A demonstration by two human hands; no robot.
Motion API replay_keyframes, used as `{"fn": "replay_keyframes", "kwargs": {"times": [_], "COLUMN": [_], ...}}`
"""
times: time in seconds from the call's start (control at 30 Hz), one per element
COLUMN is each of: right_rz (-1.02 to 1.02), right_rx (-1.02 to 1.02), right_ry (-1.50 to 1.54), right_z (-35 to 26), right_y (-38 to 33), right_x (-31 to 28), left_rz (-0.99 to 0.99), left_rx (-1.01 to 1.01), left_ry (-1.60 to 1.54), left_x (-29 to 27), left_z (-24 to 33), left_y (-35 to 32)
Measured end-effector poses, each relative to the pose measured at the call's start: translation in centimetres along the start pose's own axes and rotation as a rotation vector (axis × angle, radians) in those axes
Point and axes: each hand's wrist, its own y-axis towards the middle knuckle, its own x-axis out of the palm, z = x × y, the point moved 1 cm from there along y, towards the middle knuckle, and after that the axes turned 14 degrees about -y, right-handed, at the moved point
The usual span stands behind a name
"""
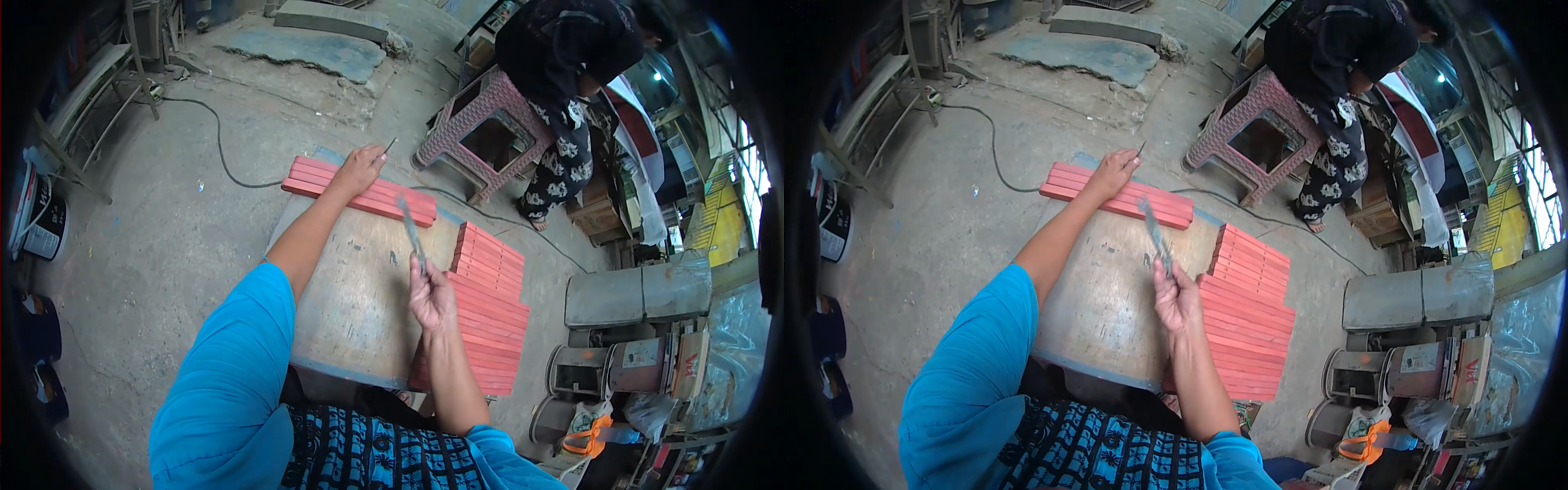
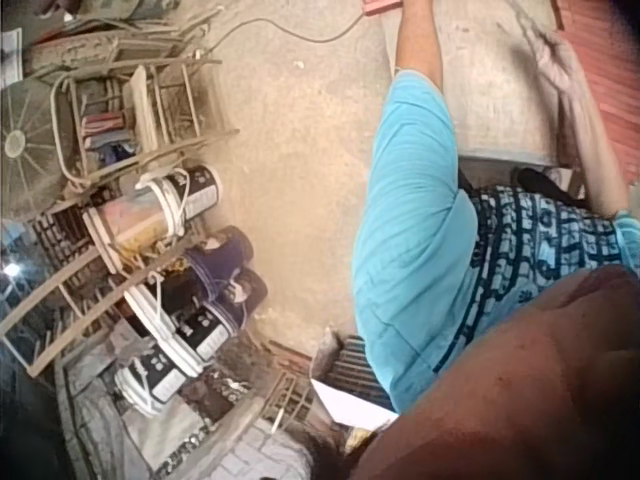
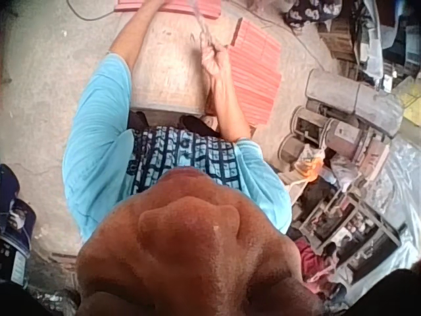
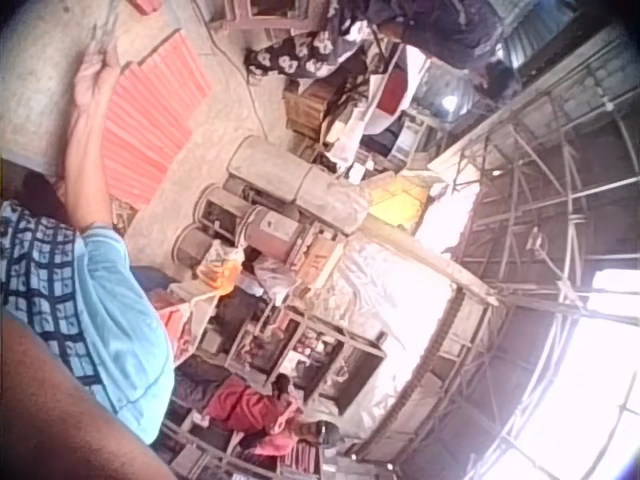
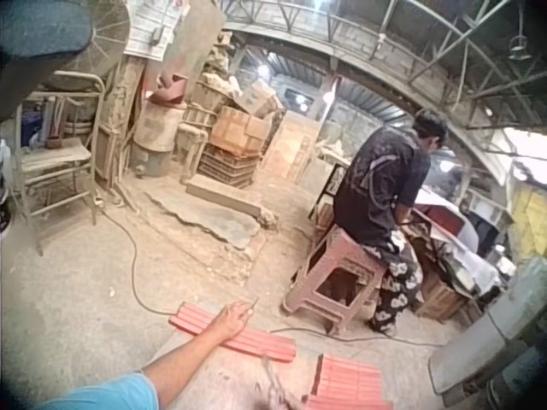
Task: The person takes red wooden slats from a crate, aligns them into stacks on a workspace, and then fastens small metal hardware to the wood using a handheld tool.
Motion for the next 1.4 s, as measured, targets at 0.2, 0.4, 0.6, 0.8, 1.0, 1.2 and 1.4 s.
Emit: {"fn": "replay_keyframes", "kwargs": {"times": [0.2,0.4,0.6,0.8,1.0,1.2,1.4], "right_rz": [-0.048,-0.009,0.033,-0.186,-0.066,0.042,-0.056], "right_rx": [-0.210,-0.156,-0.216,-0.130,-0.109,-0.132,-0.138], "right_ry": [-0.321,-0.512,-0.647,-0.523,-0.681,-0.771,-0.649], "right_z": [-4.6,-7.6,-9.3,-10.7,-10.7,-10.7,-10.0], "right_y": [6.4,11.8,12.8,13.9,14.2,15.3,15.5], "right_x": [5.0,8.9,9.5,8.9,9.4,9.6,9.5], "left_rz": [0.008,-0.007,-0.051,-0.030,-0.053,-0.005,0.000], "left_rx": [-0.021,-0.077,-0.115,-0.105,-0.114,-0.069,-0.045], "left_ry": [0.020,0.029,0.040,0.033,0.055,0.030,0.030], "left_x": [0.0,0.1,0.4,-0.1,0.0,0.2,0.1], "left_z": [0.1,0.6,0.1,0.1,0.2,0.2,-0.1], "left_y": [-0.1,0.0,-0.3,-0.4,-0.4,-0.4,-0.4]}}
